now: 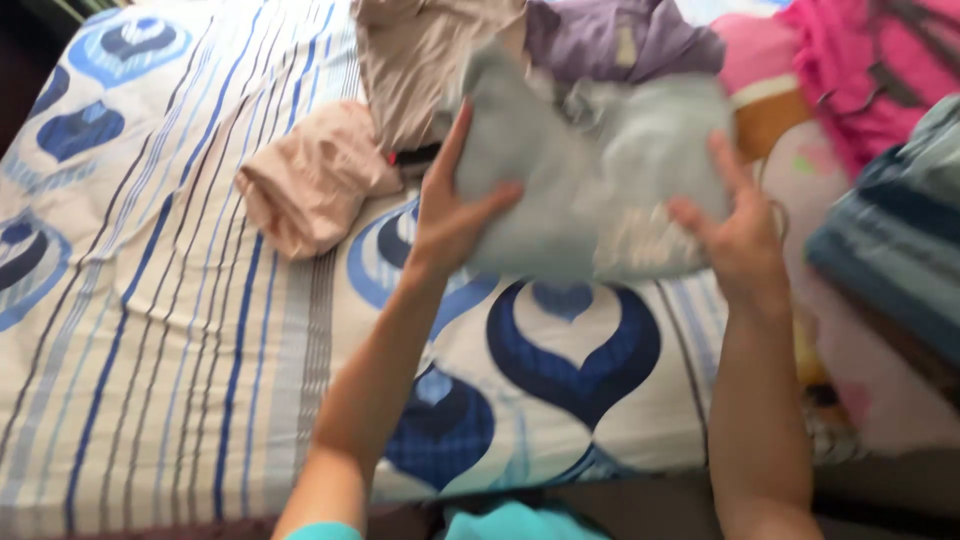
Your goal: Folding several items of clothing on a bed, including a hoodie and a button-down shirt.
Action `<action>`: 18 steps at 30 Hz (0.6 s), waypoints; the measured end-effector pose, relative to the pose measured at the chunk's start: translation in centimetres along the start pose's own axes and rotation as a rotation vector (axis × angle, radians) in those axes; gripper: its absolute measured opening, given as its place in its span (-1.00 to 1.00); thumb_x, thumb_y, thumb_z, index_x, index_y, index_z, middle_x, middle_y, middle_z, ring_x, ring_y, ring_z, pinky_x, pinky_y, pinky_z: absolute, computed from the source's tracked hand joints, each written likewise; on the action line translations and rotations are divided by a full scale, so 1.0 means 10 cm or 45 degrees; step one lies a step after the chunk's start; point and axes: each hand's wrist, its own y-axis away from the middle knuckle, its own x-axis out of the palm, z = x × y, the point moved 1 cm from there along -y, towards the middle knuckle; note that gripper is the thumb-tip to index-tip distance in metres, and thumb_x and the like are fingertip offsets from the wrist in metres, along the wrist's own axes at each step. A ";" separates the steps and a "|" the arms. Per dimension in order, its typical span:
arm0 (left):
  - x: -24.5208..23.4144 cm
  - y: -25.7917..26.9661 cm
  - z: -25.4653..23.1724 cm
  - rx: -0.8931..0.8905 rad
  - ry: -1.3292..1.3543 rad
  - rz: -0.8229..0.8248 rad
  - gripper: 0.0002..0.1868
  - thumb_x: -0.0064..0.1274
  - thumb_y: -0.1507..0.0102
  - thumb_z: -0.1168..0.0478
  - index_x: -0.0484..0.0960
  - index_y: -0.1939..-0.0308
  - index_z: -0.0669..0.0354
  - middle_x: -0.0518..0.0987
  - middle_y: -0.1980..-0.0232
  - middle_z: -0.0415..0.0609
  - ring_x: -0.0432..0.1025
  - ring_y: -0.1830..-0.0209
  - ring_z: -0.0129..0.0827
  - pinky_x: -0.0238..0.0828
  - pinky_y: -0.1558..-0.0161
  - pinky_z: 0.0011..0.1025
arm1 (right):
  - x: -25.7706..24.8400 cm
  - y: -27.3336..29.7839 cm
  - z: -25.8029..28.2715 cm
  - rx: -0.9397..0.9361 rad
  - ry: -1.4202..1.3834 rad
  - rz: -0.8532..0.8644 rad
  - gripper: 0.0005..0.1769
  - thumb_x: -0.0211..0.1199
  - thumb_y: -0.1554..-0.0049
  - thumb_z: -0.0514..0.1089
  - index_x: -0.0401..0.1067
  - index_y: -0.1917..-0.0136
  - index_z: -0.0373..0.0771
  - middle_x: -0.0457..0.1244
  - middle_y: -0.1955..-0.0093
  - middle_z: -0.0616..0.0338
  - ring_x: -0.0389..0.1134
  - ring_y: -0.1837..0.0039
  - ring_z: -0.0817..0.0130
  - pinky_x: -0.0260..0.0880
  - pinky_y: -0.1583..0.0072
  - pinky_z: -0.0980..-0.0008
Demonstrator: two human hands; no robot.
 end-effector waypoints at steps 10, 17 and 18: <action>0.18 -2.88 1.06 -0.007 -0.142 0.030 -0.18 0.41 -0.21 0.14 0.35 -0.45 0.33 0.67 -0.17 0.31 0.72 0.01 0.03 0.70 0.03 -0.16 | -0.59 -2.50 -0.50 -0.291 0.227 -0.238 -0.38 0.42 -0.20 -0.31 0.34 -0.48 -0.44 0.36 -0.36 -0.09 0.39 -0.33 0.19 0.42 -0.39 0.33; 0.02 -3.91 2.26 -0.301 -1.520 0.190 -0.17 0.14 -0.25 0.03 0.14 -0.50 0.25 0.66 -0.09 0.25 0.61 0.04 -0.02 0.56 0.04 -0.16 | -0.62 -3.46 -3.30 -0.032 0.678 -0.057 -0.13 0.41 -0.22 0.09 0.13 -0.60 -0.30 0.12 -0.50 -0.33 0.17 -0.49 -0.13 0.16 -0.42 0.03; 0.06 -3.98 2.13 -0.266 -1.670 0.177 -0.31 0.07 -0.32 0.06 0.24 -0.46 0.23 0.60 -0.20 0.23 0.59 -0.05 -0.05 0.53 -0.04 -0.15 | -0.60 -3.56 -3.59 -0.075 0.719 -0.037 -0.12 0.39 -0.24 0.17 0.12 -0.61 -0.29 0.10 -0.51 -0.38 0.11 -0.52 -0.23 0.10 -0.44 -0.06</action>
